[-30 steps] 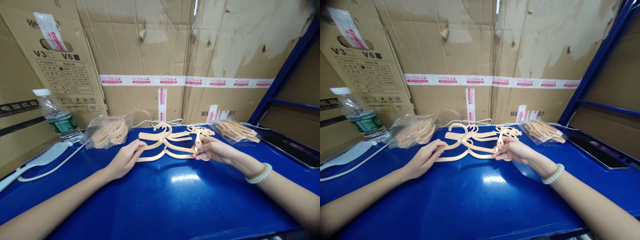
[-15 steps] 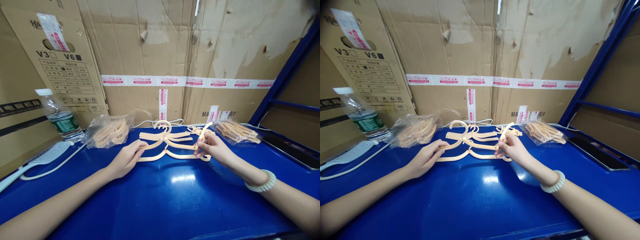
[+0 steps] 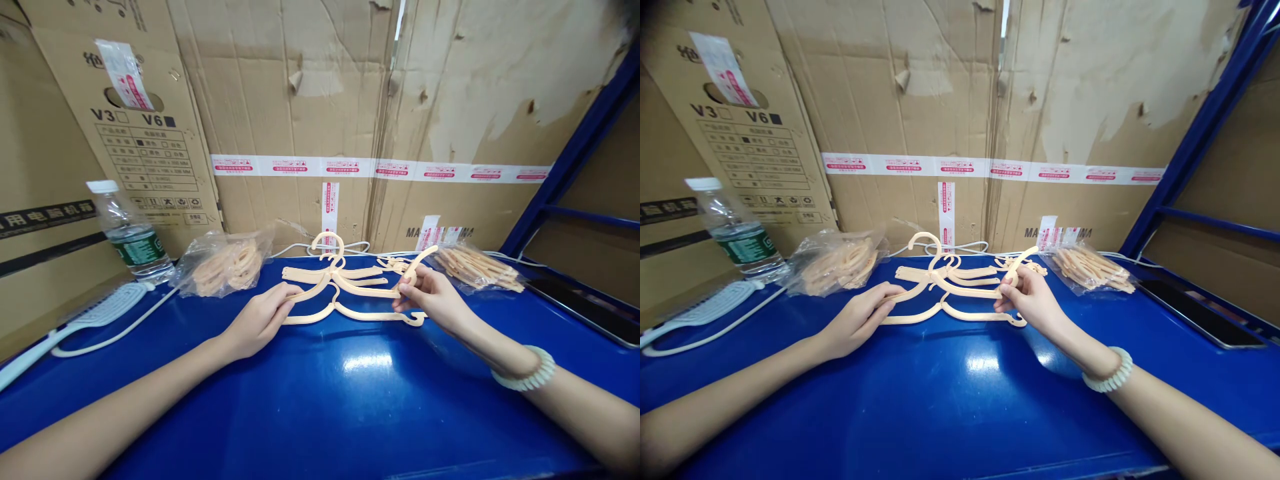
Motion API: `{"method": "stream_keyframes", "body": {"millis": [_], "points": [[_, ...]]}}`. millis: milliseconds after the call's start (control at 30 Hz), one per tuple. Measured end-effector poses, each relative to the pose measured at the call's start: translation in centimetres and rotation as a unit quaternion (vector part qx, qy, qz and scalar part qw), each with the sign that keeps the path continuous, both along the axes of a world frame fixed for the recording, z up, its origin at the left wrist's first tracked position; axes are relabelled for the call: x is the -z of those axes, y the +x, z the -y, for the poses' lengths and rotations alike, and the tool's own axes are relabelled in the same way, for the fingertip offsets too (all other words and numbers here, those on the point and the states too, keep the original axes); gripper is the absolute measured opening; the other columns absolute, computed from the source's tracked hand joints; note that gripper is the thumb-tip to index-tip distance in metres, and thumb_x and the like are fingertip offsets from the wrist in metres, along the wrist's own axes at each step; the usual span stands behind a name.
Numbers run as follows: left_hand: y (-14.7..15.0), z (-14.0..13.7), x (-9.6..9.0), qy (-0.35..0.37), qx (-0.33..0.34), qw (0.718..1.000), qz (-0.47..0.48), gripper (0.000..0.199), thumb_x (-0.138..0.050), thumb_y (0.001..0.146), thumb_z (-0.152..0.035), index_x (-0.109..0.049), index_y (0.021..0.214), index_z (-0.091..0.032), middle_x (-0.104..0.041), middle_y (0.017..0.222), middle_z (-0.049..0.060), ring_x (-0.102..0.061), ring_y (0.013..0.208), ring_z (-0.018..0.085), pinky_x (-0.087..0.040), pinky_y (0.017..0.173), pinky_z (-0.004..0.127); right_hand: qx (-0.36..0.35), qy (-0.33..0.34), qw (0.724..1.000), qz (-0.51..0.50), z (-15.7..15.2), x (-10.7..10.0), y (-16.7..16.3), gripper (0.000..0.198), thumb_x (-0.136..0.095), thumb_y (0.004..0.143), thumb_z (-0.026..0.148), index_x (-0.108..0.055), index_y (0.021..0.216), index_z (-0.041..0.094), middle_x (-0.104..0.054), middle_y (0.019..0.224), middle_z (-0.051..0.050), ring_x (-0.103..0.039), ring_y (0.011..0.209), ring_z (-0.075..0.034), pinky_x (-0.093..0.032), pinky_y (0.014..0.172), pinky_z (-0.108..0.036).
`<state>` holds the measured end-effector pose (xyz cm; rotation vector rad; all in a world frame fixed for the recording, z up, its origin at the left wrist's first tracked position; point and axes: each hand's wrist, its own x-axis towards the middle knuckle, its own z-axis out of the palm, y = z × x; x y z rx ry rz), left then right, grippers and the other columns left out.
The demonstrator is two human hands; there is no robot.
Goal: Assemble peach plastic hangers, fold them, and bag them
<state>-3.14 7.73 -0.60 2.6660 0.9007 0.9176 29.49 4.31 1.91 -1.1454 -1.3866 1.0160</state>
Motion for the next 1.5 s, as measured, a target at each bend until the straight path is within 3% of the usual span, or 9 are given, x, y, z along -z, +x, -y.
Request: {"method": "stream_keyframes", "body": {"millis": [133,300,400,567,767,900,1100,1200,1500], "points": [[0.2,0.2,-0.1,0.039,-0.036,0.998,-0.037,0.021,-0.039,0.100,-0.025,-0.048,0.119,-0.020,-0.065,0.095,0.003,-0.063,0.077,0.015,-0.047,0.071,0.025,-0.026,-0.009,0.999,-0.028,-0.2,0.2,0.0,0.044,-0.083,0.064,0.046,-0.050,0.079,0.020,-0.064,0.064,0.002,-0.069,0.059,-0.017,-0.059,0.058,-0.027],[0.2,0.4,-0.5,0.098,-0.077,0.989,-0.074,0.021,-0.035,0.102,-0.029,-0.050,0.113,-0.020,-0.068,0.081,0.000,-0.063,0.069,0.019,-0.044,0.067,0.030,-0.039,-0.015,0.996,-0.081,-0.4,-0.1,0.7,0.040,-0.079,0.073,0.037,-0.060,0.105,0.023,-0.069,0.085,-0.002,-0.069,0.080,-0.018,-0.059,0.065,-0.027],[-0.2,0.3,-1.3,0.117,-0.082,0.984,-0.104,0.023,-0.034,0.102,-0.030,-0.053,0.108,-0.019,-0.069,0.085,0.003,-0.064,0.072,0.021,-0.043,0.066,0.032,-0.044,-0.012,0.992,-0.118,-1.1,-0.4,2.0,0.027,-0.076,0.074,0.037,-0.068,0.096,0.023,-0.066,0.090,-0.001,-0.063,0.075,-0.013,-0.056,0.059,-0.023],[-1.3,-0.6,-2.7,0.135,-0.090,0.976,-0.143,0.028,-0.031,0.101,-0.031,-0.056,0.098,-0.018,-0.068,0.087,0.006,-0.062,0.076,0.023,-0.043,0.069,0.034,-0.074,-0.029,0.989,-0.122,-2.3,-1.0,4.7,0.027,-0.078,0.070,0.044,-0.072,0.078,0.019,-0.062,0.067,0.000,-0.055,0.056,-0.011,-0.051,0.050,-0.023],[-1.8,-0.8,-3.5,0.163,-0.056,0.963,-0.205,0.028,-0.034,0.101,-0.031,-0.057,0.090,-0.019,-0.063,0.083,0.005,-0.058,0.077,0.022,-0.040,0.072,0.034,-0.111,-0.046,0.989,0.081,-2.4,-2.0,6.9,0.033,-0.081,0.068,0.041,-0.074,0.090,0.017,-0.071,0.072,-0.004,-0.065,0.065,-0.016,-0.056,0.066,-0.032],[-1.3,0.2,-3.7,0.145,0.004,0.963,-0.228,0.023,-0.038,0.100,-0.023,-0.057,0.088,-0.019,-0.061,0.087,0.006,-0.054,0.079,0.021,-0.038,0.071,0.032,-0.205,-0.039,0.940,0.268,-2.2,-2.8,7.7,0.028,-0.077,0.072,0.042,-0.076,0.083,0.016,-0.073,0.078,-0.005,-0.066,0.071,-0.017,-0.053,0.068,-0.030],[-0.6,1.5,-3.5,0.092,0.028,0.957,-0.272,0.014,-0.046,0.097,-0.022,-0.058,0.090,-0.020,-0.061,0.086,0.002,-0.057,0.078,0.020,-0.039,0.071,0.031,-0.303,-0.002,0.862,0.407,-2.3,-2.8,8.1,0.030,-0.074,0.075,0.046,-0.072,0.076,0.016,-0.066,0.081,-0.004,-0.062,0.079,-0.018,-0.049,0.078,-0.033],[-0.5,1.6,-3.3,0.080,0.019,0.958,-0.276,0.014,-0.046,0.097,-0.023,-0.055,0.086,-0.020,-0.061,0.083,0.001,-0.058,0.074,0.019,-0.039,0.067,0.030,-0.293,0.006,0.840,0.456,-2.6,-2.3,8.2,0.035,-0.072,0.076,0.051,-0.071,0.075,0.016,-0.064,0.079,-0.004,-0.061,0.078,-0.018,-0.047,0.076,-0.033],[-0.3,1.8,-2.9,0.124,0.018,0.954,-0.274,0.015,-0.047,0.093,-0.021,-0.050,0.078,-0.020,-0.058,0.077,0.001,-0.055,0.067,0.018,-0.037,0.061,0.030,-0.220,-0.014,0.819,0.530,-2.4,-2.0,8.1,0.039,-0.070,0.075,0.054,-0.061,0.067,0.017,-0.062,0.072,-0.003,-0.057,0.067,-0.018,-0.042,0.061,-0.029]]}}
